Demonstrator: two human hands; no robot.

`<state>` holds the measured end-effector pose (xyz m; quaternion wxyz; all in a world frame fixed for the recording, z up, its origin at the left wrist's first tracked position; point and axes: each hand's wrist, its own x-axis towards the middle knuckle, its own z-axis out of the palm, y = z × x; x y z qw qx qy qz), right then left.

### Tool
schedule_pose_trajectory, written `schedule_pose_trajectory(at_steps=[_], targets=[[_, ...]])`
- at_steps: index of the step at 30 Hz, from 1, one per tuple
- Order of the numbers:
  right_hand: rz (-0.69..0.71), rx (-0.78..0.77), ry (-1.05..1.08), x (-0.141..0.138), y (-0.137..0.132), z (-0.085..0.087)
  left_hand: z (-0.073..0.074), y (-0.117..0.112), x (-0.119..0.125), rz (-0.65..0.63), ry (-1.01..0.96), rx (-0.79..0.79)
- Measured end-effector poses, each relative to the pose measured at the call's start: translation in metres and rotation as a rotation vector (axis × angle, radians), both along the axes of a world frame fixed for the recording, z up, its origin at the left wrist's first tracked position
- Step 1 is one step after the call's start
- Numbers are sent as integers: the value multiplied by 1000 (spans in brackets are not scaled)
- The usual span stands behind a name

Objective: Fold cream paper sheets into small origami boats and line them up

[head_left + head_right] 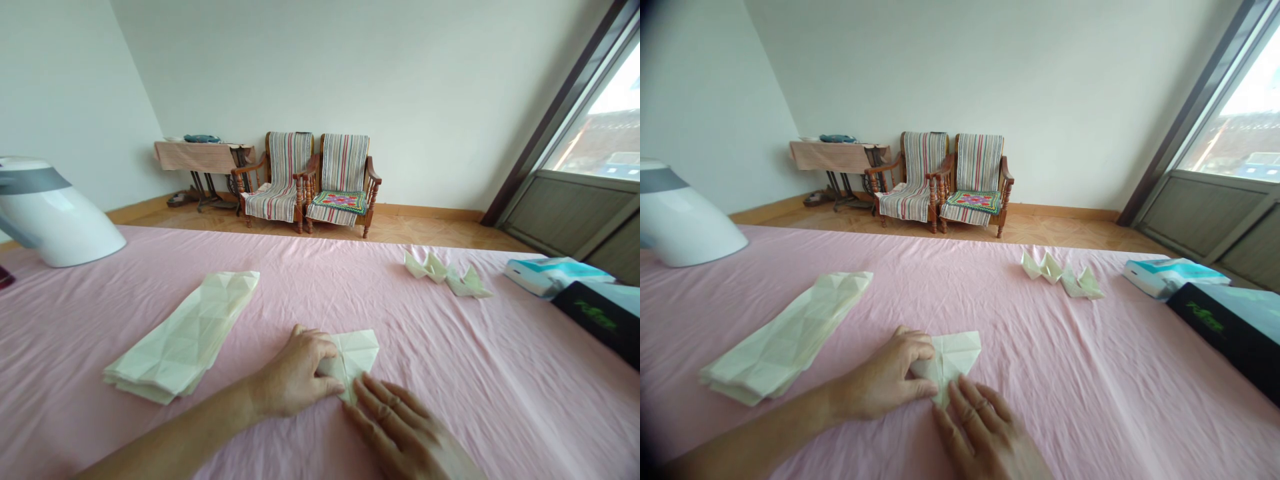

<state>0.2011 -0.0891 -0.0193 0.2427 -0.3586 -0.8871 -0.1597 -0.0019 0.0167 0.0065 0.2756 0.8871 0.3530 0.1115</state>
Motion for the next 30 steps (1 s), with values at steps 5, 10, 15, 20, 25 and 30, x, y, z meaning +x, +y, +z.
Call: schedule_pose_trajectory(at_steps=[5, 10, 15, 20, 25, 30], targets=[[-4, 52, -28, -1, 0, -6, 1, 1, 0, -6, 8, -9], [-14, 81, -49, -2, -1, -11, 2, 2, 0, -8, 14, -17], [-22, 67, -51, -3, -1, -11, 2, 2, 0, -6, 14, -24], [-15, 98, -108, -5, 0, -8, 1, 1, 1, 5, 9, -32], [-20, 101, -90, -5, 0, -6, 1, 0, 1, 17, 2, -42], [-31, 133, -150, -5, 2, -8, -1, 0, 1, 33, -15, -46]])
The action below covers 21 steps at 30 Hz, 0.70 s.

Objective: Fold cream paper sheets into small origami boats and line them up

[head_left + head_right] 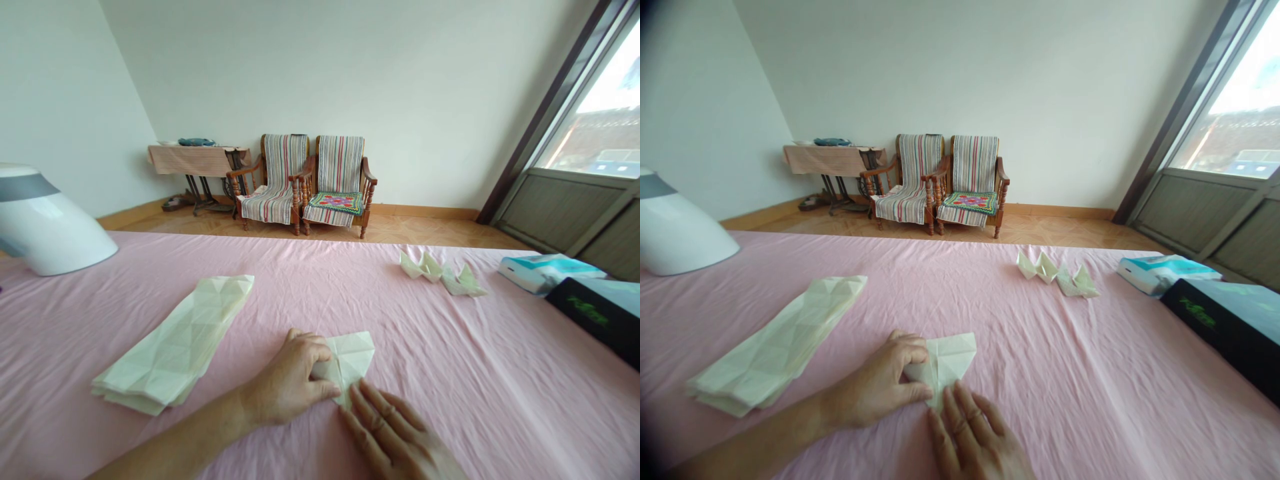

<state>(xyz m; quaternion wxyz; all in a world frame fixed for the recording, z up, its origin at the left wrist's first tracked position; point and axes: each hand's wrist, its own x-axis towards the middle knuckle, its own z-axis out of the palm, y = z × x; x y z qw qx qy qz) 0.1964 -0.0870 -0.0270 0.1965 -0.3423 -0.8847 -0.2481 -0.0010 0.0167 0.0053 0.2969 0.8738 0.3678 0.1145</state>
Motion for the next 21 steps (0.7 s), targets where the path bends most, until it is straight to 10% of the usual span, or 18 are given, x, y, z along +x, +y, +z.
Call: schedule_pose_trajectory(at_steps=[21], targets=[[-9, 59, 21, 5, 3, -10, 4, 17, -12, 46, -62, -115]])
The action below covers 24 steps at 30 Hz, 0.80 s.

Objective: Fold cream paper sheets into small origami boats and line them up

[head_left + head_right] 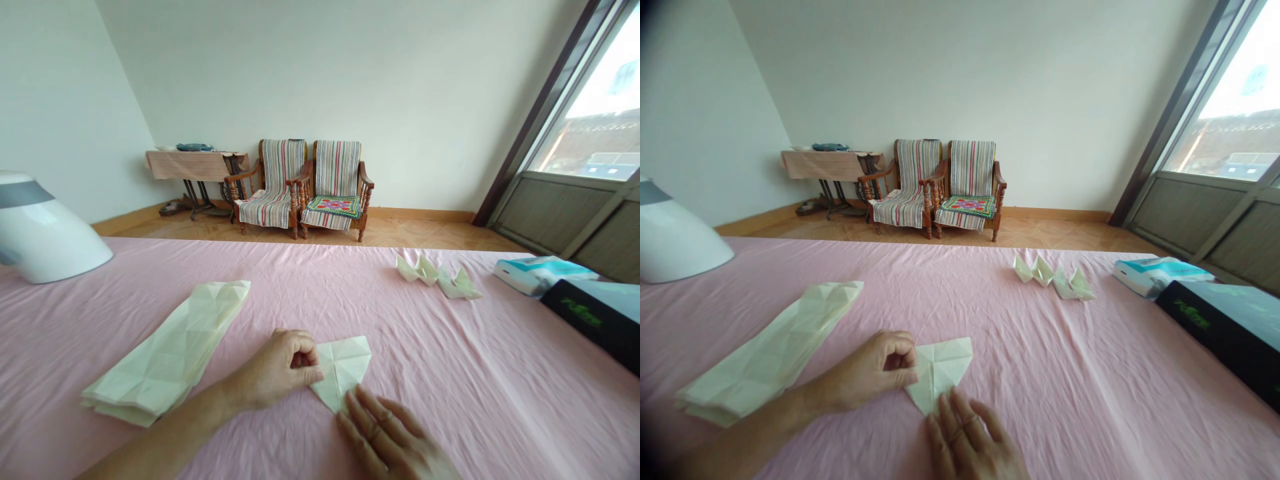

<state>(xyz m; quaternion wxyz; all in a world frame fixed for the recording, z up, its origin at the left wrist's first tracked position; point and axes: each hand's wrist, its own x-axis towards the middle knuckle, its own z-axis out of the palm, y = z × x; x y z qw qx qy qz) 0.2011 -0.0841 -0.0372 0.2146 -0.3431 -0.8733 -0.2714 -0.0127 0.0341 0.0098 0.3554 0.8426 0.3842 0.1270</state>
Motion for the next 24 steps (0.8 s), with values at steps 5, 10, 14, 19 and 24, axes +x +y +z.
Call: schedule_pose_trajectory(at_steps=[5, 10, 14, 19, 24], targets=[[-10, 16, -26, -1, 0, -1, -3, -1, 5, 42, 20, 38], [-13, 24, 9, -3, -1, -2, -4, -5, 9, 90, 42, 86], [-29, 22, -13, -5, -1, -3, -5, -8, 11, 127, 52, 119], [-23, 28, -24, -4, 0, -4, -6, -10, 12, 152, 59, 143], [-11, 13, -14, -4, 0, -3, -7, -12, 13, 166, 53, 165]])
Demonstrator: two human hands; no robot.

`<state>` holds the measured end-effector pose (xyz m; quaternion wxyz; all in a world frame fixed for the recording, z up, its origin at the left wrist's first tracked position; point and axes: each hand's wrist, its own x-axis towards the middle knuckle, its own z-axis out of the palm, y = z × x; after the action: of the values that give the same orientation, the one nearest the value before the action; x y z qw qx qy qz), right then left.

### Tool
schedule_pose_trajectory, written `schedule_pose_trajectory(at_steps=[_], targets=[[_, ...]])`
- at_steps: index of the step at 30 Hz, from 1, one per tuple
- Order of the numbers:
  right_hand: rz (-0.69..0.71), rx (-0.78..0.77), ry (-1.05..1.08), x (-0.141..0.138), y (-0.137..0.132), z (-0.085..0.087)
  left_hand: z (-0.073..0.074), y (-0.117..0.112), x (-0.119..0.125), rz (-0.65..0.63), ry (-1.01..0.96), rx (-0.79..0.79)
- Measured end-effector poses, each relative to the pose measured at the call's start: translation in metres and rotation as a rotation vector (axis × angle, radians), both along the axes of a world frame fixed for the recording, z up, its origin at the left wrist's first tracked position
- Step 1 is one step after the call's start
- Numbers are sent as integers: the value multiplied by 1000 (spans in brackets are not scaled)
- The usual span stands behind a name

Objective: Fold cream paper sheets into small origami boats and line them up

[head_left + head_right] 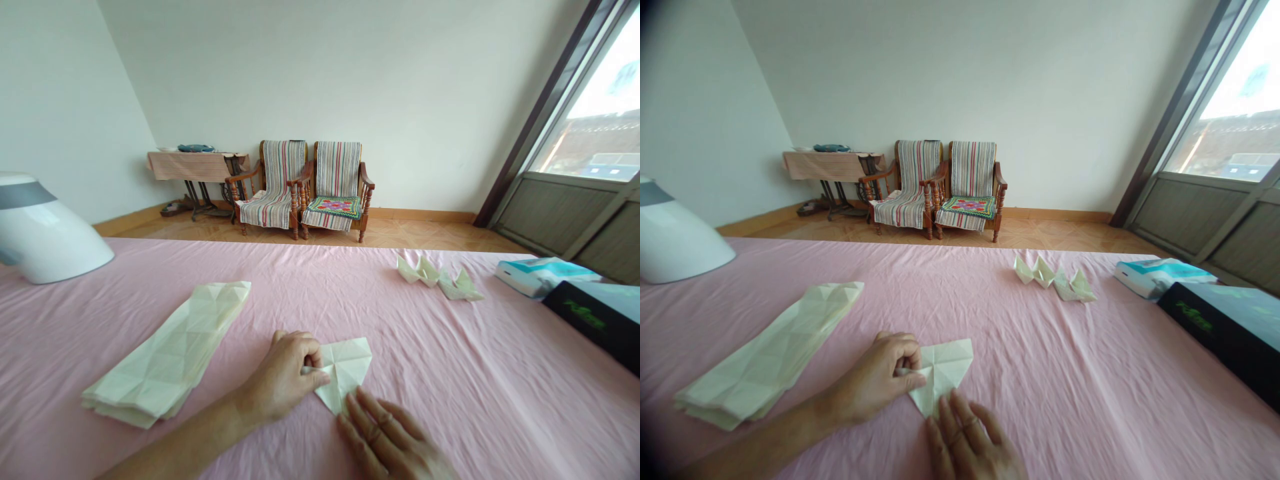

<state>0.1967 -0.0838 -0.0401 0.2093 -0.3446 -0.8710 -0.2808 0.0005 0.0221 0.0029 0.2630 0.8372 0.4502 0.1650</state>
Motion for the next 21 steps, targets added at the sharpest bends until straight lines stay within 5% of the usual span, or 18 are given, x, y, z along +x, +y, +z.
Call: schedule_pose_trajectory(at_steps=[16, 21], targets=[[14, 26, -26, 5, 1, 2, -7, -9, -4, 46, -53, 83], [16, 33, -13, 5, 1, 1, -5, -14, -4, -16, -56, 245]])
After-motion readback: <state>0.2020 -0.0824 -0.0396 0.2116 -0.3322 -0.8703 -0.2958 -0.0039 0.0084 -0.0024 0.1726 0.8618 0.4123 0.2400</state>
